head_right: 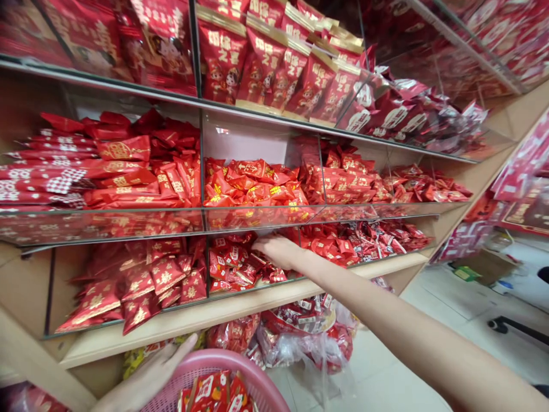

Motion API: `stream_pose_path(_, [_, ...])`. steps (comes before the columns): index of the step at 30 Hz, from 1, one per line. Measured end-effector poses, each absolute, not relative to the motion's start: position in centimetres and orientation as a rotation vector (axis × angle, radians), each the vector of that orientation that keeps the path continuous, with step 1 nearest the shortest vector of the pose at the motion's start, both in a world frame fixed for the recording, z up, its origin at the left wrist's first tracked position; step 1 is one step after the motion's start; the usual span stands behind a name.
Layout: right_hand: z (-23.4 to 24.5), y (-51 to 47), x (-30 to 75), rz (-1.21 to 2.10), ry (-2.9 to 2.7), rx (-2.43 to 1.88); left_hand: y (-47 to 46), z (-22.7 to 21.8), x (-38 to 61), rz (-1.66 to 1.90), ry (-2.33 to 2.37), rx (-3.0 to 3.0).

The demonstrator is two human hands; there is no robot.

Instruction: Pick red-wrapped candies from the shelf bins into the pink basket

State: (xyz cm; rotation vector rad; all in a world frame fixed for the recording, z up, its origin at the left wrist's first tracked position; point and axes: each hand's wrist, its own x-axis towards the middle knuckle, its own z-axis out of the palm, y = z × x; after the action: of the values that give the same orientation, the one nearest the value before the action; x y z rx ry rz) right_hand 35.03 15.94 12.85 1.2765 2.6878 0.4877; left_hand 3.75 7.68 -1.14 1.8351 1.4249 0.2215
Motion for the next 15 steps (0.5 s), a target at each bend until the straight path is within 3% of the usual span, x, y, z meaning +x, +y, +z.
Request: stream_pose_path(15, [11.1, 13.2, 36.2, 0.63, 2.229, 1.574, 7.5, -1.0, 3.9, 0.216, 1.427, 1.9])
